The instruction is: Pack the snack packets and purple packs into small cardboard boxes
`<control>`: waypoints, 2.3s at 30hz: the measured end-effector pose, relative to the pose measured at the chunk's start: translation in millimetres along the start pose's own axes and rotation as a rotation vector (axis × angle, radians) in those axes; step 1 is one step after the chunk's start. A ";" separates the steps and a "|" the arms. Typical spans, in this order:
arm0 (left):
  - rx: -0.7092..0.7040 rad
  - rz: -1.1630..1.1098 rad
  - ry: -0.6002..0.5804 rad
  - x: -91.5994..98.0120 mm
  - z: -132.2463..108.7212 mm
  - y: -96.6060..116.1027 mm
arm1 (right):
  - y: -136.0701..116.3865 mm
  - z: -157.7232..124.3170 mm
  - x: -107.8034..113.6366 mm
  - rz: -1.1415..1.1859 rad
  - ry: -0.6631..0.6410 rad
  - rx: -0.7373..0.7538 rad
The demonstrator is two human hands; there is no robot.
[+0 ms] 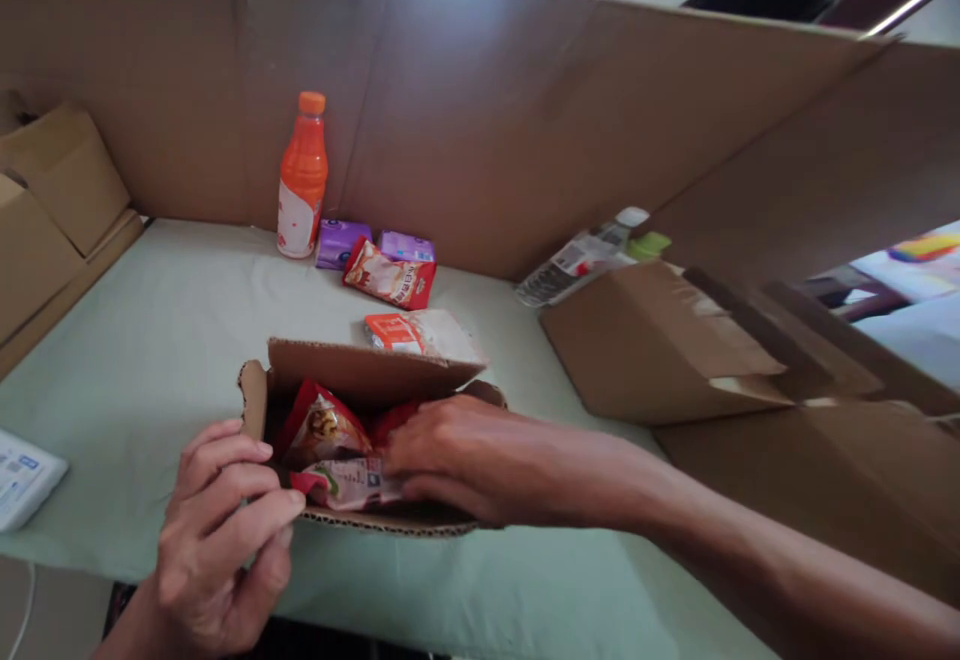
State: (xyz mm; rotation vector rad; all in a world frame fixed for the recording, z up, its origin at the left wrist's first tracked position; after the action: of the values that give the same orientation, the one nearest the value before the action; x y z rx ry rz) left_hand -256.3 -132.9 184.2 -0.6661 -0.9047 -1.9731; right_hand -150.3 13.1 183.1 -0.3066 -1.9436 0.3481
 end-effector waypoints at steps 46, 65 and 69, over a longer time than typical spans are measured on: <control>0.148 -0.332 -0.263 -24.4 -3.0 -23.6 | -21.5 -119.7 -46.3 -0.221 1.069 -0.184; 0.035 -0.427 -0.282 -19.6 2.9 -26.7 | -5.0 -95.3 -87.7 0.289 0.903 -0.114; 0.071 -0.435 -0.292 -16.7 2.0 -30.3 | -16.9 -78.9 -79.1 0.157 0.691 -0.018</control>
State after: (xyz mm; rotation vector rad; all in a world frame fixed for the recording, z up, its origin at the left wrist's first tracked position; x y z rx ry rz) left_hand -273.6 -111.8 162.9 -0.7789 -1.3857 -2.2427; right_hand -48.2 -23.9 151.8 -0.5163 -1.2475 0.2776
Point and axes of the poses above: each hand's wrist, its own z-axis towards the middle knuckle, its own x-axis out of the back of the hand, y = z × x, the point moved 8 cm from there along z, towards the middle knuckle, and after that the axes turned 14 degrees about -y, right-handed, at the moved point
